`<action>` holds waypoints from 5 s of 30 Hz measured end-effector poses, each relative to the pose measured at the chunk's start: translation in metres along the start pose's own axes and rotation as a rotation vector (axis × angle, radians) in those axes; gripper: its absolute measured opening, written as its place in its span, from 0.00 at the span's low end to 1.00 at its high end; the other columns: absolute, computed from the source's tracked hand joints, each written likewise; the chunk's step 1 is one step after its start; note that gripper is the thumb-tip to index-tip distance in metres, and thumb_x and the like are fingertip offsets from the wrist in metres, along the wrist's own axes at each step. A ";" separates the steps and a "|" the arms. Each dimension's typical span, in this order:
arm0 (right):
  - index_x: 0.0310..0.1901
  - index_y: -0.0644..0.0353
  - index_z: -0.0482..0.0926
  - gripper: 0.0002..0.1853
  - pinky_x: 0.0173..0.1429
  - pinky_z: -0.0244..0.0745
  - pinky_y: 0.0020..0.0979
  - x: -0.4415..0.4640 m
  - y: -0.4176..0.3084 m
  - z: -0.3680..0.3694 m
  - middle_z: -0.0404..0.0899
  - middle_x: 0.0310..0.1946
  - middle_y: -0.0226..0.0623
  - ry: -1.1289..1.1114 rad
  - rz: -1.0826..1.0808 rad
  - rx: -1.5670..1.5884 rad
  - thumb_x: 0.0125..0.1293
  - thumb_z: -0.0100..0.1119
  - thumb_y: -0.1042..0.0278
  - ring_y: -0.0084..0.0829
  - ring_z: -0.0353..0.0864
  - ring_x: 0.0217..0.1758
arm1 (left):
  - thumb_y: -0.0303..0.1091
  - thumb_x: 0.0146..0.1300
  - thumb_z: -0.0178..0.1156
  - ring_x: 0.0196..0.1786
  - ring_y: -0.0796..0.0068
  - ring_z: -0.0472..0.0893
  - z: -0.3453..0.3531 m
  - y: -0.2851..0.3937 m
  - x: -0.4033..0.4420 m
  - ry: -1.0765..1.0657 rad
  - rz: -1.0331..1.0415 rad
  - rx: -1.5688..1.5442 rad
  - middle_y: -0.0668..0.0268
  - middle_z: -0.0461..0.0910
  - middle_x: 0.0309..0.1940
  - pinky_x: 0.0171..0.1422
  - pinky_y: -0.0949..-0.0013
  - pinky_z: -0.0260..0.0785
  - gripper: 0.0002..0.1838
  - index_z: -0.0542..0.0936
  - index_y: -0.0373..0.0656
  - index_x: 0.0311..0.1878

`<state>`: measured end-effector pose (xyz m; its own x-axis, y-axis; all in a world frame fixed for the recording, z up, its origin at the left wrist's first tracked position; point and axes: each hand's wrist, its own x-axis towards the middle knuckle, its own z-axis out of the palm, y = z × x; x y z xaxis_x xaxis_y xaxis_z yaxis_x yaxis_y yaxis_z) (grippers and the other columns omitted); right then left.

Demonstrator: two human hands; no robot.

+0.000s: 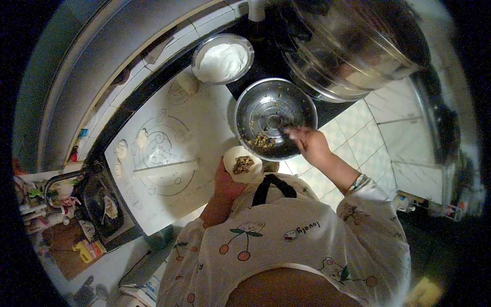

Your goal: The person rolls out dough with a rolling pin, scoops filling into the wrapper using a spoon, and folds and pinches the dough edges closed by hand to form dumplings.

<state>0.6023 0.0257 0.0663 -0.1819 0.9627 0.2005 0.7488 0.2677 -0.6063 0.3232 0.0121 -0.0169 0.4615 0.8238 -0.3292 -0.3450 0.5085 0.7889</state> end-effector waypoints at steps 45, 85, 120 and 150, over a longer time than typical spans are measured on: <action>0.53 0.57 0.74 0.25 0.42 0.74 0.37 -0.045 -0.110 0.011 0.74 0.40 0.44 0.395 -0.094 -0.041 0.50 0.66 0.72 0.44 0.75 0.42 | 0.71 0.60 0.38 0.57 0.50 0.71 0.038 0.133 -0.061 -0.116 -0.027 -0.918 0.55 0.72 0.51 0.63 0.46 0.61 0.39 0.67 0.43 0.57; 0.48 0.62 0.75 0.25 0.53 0.67 0.39 -0.017 -0.141 0.016 0.71 0.44 0.45 0.687 0.185 -0.181 0.46 0.70 0.68 0.44 0.70 0.48 | 0.64 0.65 0.36 0.59 0.51 0.69 -0.054 0.119 -0.075 -0.147 -0.059 -0.928 0.54 0.70 0.56 0.66 0.44 0.56 0.37 0.66 0.38 0.60; 0.38 0.64 0.80 0.07 0.36 0.76 0.27 -0.067 -0.059 0.044 0.80 0.31 0.40 0.367 0.483 0.457 0.64 0.55 0.72 0.27 0.80 0.31 | 0.66 0.66 0.28 0.63 0.50 0.66 -0.006 0.048 -0.013 -0.178 -0.361 -0.848 0.50 0.65 0.62 0.69 0.46 0.53 0.41 0.60 0.35 0.64; 0.39 0.49 0.82 0.19 0.42 0.66 0.36 -0.004 -0.184 0.046 0.72 0.37 0.32 0.325 -0.300 0.155 0.43 0.73 0.59 0.35 0.73 0.40 | 0.70 0.63 0.31 0.45 0.60 0.77 0.026 0.139 -0.068 -0.041 -0.112 -0.641 0.60 0.76 0.42 0.53 0.53 0.68 0.38 0.71 0.43 0.49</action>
<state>0.4359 -0.0258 0.1415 -0.1484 0.7862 0.5999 0.5847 0.5590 -0.5878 0.2651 0.0198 0.1289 0.5499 0.7531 -0.3613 -0.7059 0.6502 0.2810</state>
